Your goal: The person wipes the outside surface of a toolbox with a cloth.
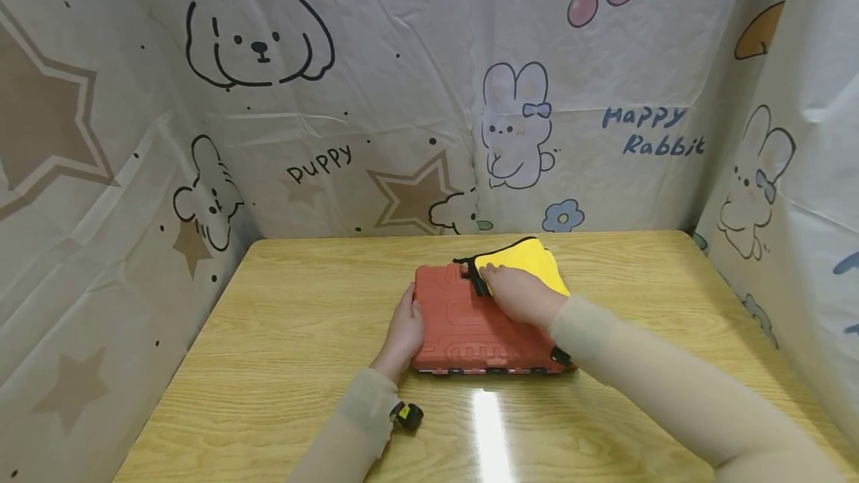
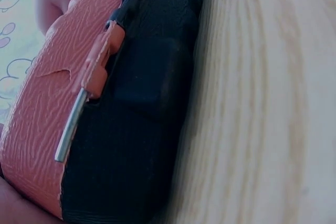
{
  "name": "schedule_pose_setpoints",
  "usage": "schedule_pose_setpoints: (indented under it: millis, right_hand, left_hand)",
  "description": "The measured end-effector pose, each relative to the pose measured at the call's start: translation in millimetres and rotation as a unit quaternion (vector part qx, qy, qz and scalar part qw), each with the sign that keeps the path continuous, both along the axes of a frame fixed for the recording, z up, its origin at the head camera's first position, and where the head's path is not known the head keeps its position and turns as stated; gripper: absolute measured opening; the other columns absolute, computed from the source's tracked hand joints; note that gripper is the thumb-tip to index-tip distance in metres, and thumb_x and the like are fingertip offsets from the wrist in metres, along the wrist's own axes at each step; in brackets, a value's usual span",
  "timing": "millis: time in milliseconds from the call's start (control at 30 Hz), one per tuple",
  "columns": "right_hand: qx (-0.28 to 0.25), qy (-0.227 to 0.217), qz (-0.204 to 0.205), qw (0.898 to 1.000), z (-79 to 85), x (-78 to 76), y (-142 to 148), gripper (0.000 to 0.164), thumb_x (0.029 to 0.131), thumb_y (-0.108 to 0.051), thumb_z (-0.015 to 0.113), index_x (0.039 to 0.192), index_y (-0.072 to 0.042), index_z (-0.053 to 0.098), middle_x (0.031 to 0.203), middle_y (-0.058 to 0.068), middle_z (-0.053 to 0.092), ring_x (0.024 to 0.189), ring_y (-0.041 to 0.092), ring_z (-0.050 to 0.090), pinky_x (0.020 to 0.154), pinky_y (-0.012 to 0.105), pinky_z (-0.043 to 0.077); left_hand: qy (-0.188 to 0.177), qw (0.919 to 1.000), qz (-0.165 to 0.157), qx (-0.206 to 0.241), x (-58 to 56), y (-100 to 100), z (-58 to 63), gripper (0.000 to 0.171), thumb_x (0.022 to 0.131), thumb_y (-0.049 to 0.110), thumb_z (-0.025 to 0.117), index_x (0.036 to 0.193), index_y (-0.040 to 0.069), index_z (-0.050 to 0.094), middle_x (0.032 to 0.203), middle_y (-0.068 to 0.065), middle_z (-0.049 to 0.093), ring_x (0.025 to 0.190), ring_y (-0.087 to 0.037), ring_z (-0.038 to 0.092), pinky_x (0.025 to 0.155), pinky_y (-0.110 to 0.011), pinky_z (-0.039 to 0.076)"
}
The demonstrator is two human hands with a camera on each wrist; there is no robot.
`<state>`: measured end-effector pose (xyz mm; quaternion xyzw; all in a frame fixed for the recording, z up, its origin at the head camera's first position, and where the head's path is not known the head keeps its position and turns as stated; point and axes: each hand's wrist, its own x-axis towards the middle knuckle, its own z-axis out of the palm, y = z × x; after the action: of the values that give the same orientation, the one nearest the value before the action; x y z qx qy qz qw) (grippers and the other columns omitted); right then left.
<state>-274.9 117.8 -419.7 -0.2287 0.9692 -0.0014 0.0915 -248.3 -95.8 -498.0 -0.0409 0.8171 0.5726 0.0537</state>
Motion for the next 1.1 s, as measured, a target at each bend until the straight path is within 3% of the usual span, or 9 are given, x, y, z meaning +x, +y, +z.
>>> schedule_pose_setpoints:
  millis: [300, 667, 833, 1100]
  right_hand:
    - [-0.023, 0.001, 0.009, 1.000, 0.1, 29.5, 9, 0.046, 0.109, -0.008, 0.046, 0.153, 0.000, 0.046, 0.156, 0.020, 0.049, 0.145, 0.034, 0.047, 0.117, 0.046, 0.043]
    - [0.022, 0.065, 0.094, 0.993, -3.3, 83.8, 14, 0.054, 0.095, 0.001, 0.068, 0.147, 0.002, 0.053, 0.149, 0.021, 0.056, 0.134, 0.035, 0.059, 0.095, 0.039, 0.059]
    - [0.033, 0.093, 0.116, 0.988, -2.5, 104.1, 16, 0.052, 0.094, 0.004, 0.068, 0.145, 0.000, 0.057, 0.147, 0.018, 0.059, 0.127, 0.033, 0.064, 0.087, 0.038, 0.063]
    - [0.034, 0.113, 0.135, 0.984, -1.8, 128.2, 23, 0.051, 0.094, 0.007, 0.067, 0.143, -0.002, 0.059, 0.145, 0.016, 0.061, 0.123, 0.031, 0.067, 0.083, 0.039, 0.064]
  left_hand:
    - [0.003, 1.0000, 0.003, 0.001, -0.1, 1, 0.8, 0.053, 0.114, 0.015, 0.026, 0.164, 0.003, 0.018, 0.169, -0.024, 0.022, 0.157, -0.042, 0.019, 0.127, -0.057, 0.020]
    - [0.006, 1.0000, 0.006, 0.002, 0.8, 0, 0.1, 0.053, 0.113, 0.015, 0.026, 0.164, 0.001, 0.019, 0.169, -0.024, 0.022, 0.157, -0.041, 0.019, 0.128, -0.057, 0.019]
    - [0.007, 1.0000, 0.007, 0.002, 0.3, -2, 0.9, 0.053, 0.114, 0.015, 0.026, 0.164, 0.002, 0.019, 0.169, -0.023, 0.023, 0.157, -0.041, 0.019, 0.127, -0.058, 0.020]
    - [0.002, 1.0000, 0.004, 0.004, 0.3, 0, -0.5, 0.053, 0.114, 0.016, 0.026, 0.165, 0.004, 0.018, 0.170, -0.021, 0.022, 0.157, -0.040, 0.019, 0.127, -0.057, 0.019]
